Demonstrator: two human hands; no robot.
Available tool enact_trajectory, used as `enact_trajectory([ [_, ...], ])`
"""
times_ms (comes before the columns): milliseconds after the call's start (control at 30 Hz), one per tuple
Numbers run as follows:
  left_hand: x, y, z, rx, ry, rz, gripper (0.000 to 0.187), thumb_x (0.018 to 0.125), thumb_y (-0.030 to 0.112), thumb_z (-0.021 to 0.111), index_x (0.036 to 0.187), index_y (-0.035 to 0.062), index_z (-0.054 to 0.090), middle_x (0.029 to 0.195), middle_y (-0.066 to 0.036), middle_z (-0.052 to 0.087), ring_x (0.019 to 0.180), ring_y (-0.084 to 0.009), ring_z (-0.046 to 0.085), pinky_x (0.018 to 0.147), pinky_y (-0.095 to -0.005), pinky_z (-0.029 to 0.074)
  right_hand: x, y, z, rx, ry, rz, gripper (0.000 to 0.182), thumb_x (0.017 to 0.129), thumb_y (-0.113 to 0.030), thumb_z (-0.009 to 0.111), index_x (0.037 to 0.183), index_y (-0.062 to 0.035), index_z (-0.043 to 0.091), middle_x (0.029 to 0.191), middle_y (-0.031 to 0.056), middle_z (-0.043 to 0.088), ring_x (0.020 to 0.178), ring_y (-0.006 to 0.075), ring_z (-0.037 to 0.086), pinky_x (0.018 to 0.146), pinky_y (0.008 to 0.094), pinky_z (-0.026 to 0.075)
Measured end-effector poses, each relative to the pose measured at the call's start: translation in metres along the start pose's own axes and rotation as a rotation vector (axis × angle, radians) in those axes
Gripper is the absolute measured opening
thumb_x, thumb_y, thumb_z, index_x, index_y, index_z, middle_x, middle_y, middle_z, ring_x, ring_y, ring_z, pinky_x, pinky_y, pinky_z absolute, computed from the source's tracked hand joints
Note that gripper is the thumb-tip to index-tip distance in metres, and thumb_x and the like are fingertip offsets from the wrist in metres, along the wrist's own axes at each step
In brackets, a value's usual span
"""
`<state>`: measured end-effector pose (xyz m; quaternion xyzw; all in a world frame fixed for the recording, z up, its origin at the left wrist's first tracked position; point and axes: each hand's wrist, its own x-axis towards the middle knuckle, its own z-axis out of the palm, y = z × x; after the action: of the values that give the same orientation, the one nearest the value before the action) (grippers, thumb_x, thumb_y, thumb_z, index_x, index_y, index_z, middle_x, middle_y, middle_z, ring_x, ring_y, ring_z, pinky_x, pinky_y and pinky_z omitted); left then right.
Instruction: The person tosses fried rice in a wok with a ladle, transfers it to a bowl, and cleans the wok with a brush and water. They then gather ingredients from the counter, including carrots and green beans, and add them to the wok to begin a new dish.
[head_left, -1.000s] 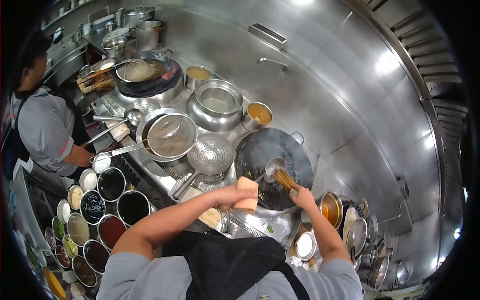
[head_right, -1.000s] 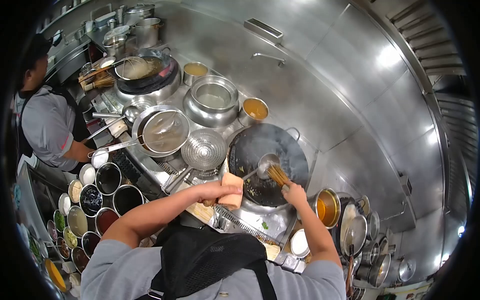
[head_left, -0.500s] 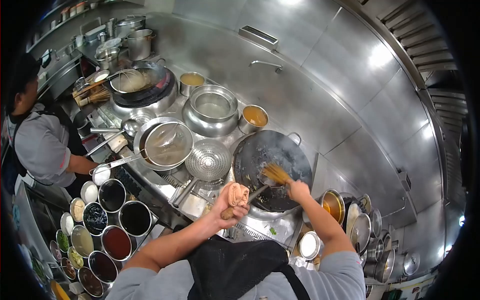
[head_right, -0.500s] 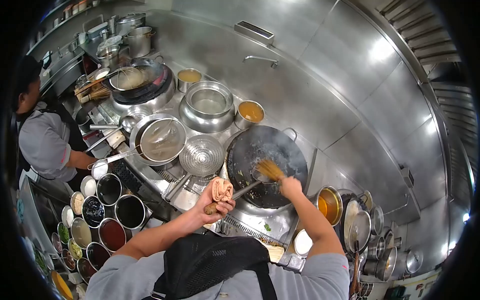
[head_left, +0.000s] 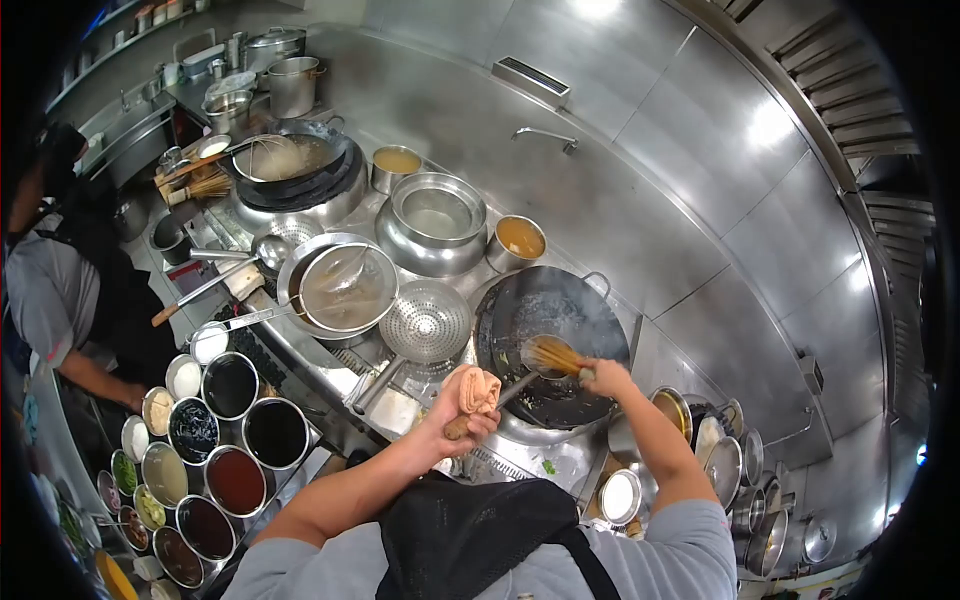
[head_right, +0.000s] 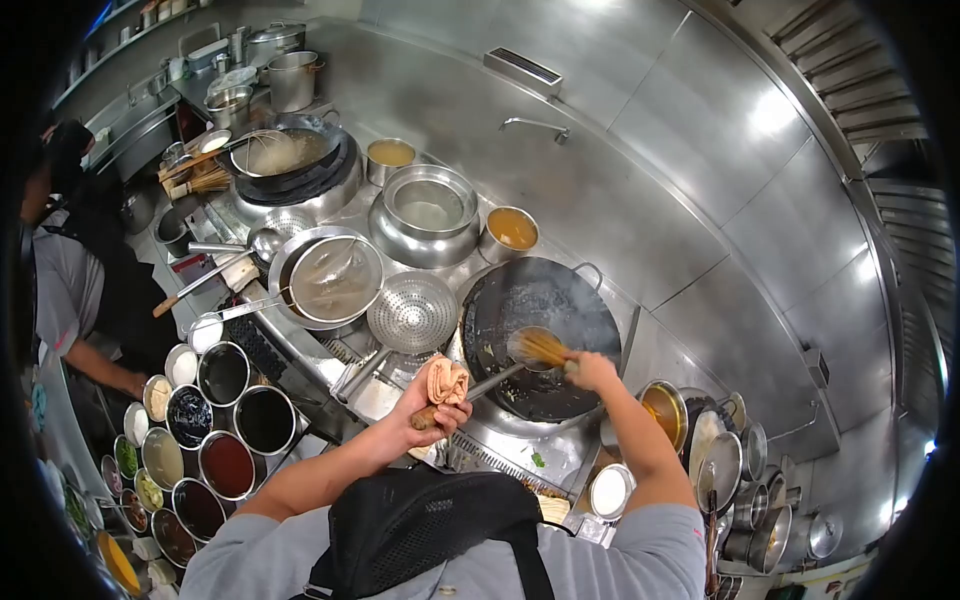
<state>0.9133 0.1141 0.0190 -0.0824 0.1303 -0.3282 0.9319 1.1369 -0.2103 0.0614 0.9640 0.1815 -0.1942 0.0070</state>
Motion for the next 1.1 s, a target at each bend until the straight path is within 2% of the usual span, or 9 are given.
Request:
enact_trajectory([
  [167, 0.010, 0.000, -0.003, 0.570, 0.040, 0.055, 0.057, 0.101, 0.062, 0.056, 0.101, 0.0059, 0.065, 0.078, -0.005, 0.063, 0.053, -0.0121, 0.053, 0.041, -0.0224, 0.042, -0.022, -0.010, 0.025, 0.592, -0.160, 0.169, 0.051, 0.083, -0.032, 0.075, 0.133, -0.0241, 0.070, 0.103, 0.0212, 0.076, 0.096, 0.0389, 0.074, 0.088, 0.0477, 0.060],
  [300, 0.011, 0.000, 0.002, 0.803, 0.177, 0.050, 0.051, 0.102, 0.058, 0.056, 0.105, 0.0076, 0.065, 0.076, -0.004, 0.063, 0.051, -0.0115, 0.052, 0.039, -0.0224, 0.038, -0.013, 0.023, 0.025, -0.125, 0.173, 0.085, 0.061, 0.081, -0.034, 0.081, 0.139, -0.0237, 0.067, 0.104, 0.0220, 0.075, 0.098, 0.0336, 0.074, 0.088, 0.0422, 0.061],
  [400, 0.016, -0.006, -0.007, 0.785, 0.158, 0.097, 0.051, 0.103, 0.056, 0.055, 0.102, 0.0066, 0.065, 0.077, -0.005, 0.063, 0.049, -0.0100, 0.052, 0.038, -0.0216, 0.037, -0.035, 0.029, 0.030, 0.651, -0.203, 0.181, 0.059, 0.083, -0.035, 0.078, 0.140, -0.0268, 0.066, 0.097, 0.0214, 0.074, 0.094, 0.0283, 0.075, 0.088, 0.0413, 0.060],
  [500, 0.022, 0.007, -0.020, 0.565, 0.070, 0.008, 0.049, 0.102, 0.057, 0.057, 0.105, 0.0091, 0.066, 0.075, -0.003, 0.064, 0.046, -0.0085, 0.051, 0.035, -0.0204, 0.034, -0.012, 0.084, 0.036, -0.224, 0.428, 0.027, 0.056, 0.086, -0.033, 0.076, 0.141, -0.0317, 0.065, 0.092, 0.0146, 0.075, 0.082, 0.0268, 0.075, 0.071, 0.0423, 0.062],
  [567, 0.018, 0.014, -0.005, 0.590, -0.011, -0.097, 0.052, 0.100, 0.058, 0.059, 0.110, 0.0077, 0.067, 0.080, -0.004, 0.067, 0.056, -0.0130, 0.060, 0.046, -0.0250, 0.048, -0.019, 0.072, 0.024, -0.196, 0.551, 0.080, 0.063, 0.089, -0.032, 0.076, 0.149, -0.0277, 0.058, 0.093, 0.0122, 0.075, 0.074, 0.0268, 0.074, 0.056, 0.0397, 0.059],
  [700, -0.002, 0.000, 0.029, 2.697, 0.307, 0.165, 0.081, 0.070, 0.070, 0.081, 0.117, 0.0052, 0.071, 0.100, -0.025, 0.070, 0.099, -0.0392, 0.069, 0.094, -0.0467, 0.054, -0.054, 0.027, -0.051, 1.189, 0.536, 0.093, 0.060, 0.095, -0.027, 0.074, 0.151, -0.0145, 0.056, 0.085, 0.0069, 0.067, 0.056, 0.0130, 0.061, 0.048, 0.0274, 0.052],
  [900, 0.008, 0.021, 0.006, 2.631, 0.251, 0.080, 0.075, 0.070, 0.066, 0.082, 0.122, 0.0118, 0.072, 0.107, -0.023, 0.070, 0.103, -0.0404, 0.068, 0.093, -0.0461, 0.054, -0.031, 0.001, -0.039, 0.669, 1.270, -0.205, 0.068, 0.088, -0.018, 0.076, 0.152, -0.0133, 0.053, 0.107, 0.0178, 0.075, 0.089, 0.0250, 0.074, 0.080, 0.0368, 0.061],
  [1000, 0.010, 0.020, -0.013, 2.616, 0.323, 0.019, 0.074, 0.071, 0.063, 0.084, 0.124, 0.0119, 0.072, 0.112, -0.022, 0.072, 0.105, -0.0383, 0.069, 0.094, -0.0458, 0.054, -0.034, 0.030, 0.043, 0.658, 0.238, 0.307, 0.074, 0.080, -0.024, 0.080, 0.150, -0.0201, 0.056, 0.114, 0.0246, 0.074, 0.104, 0.0351, 0.074, 0.092, 0.0429, 0.058],
  [1100, 0.002, 0.026, -0.006, 2.437, 0.197, 0.219, 0.075, 0.069, 0.060, 0.086, 0.121, 0.0081, 0.073, 0.111, -0.021, 0.074, 0.103, -0.0370, 0.072, 0.092, -0.0439, 0.056, -0.060, 0.020, 0.014, 0.841, 0.290, 0.423, 0.071, 0.079, -0.025, 0.080, 0.147, -0.0195, 0.060, 0.115, 0.0232, 0.074, 0.107, 0.0378, 0.073, 0.094, 0.0434, 0.058],
])
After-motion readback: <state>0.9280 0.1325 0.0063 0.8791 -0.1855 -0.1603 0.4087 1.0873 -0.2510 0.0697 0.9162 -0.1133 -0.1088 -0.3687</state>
